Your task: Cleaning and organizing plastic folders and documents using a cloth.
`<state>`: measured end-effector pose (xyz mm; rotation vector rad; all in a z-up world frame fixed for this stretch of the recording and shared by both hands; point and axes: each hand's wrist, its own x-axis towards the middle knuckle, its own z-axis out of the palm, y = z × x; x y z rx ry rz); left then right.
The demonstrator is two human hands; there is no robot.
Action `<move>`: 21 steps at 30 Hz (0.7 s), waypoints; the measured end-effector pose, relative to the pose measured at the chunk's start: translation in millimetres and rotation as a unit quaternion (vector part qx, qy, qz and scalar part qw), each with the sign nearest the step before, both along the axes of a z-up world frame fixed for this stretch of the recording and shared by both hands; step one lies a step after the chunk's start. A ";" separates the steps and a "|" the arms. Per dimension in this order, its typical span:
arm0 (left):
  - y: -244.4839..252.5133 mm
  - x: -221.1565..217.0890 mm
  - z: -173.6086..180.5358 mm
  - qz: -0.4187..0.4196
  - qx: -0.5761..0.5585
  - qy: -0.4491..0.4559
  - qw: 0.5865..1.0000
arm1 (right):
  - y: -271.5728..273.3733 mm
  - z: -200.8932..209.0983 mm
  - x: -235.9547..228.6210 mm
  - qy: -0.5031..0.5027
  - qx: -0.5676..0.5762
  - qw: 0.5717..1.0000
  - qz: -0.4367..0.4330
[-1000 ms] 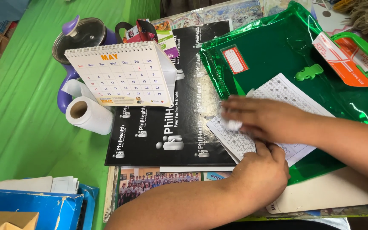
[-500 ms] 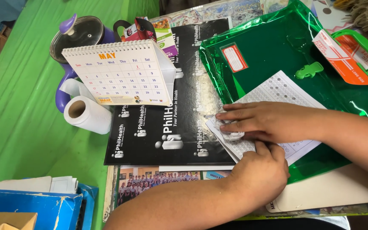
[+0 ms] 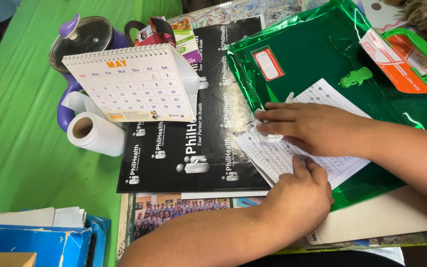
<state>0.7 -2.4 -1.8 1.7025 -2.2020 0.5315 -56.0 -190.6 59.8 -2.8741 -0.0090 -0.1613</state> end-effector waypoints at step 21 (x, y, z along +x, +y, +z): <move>-2.2 29.9 16.6 -0.065 0.065 -0.107 0.990 | 1.8 5.2 -76.7 -0.016 -0.010 0.999 -0.037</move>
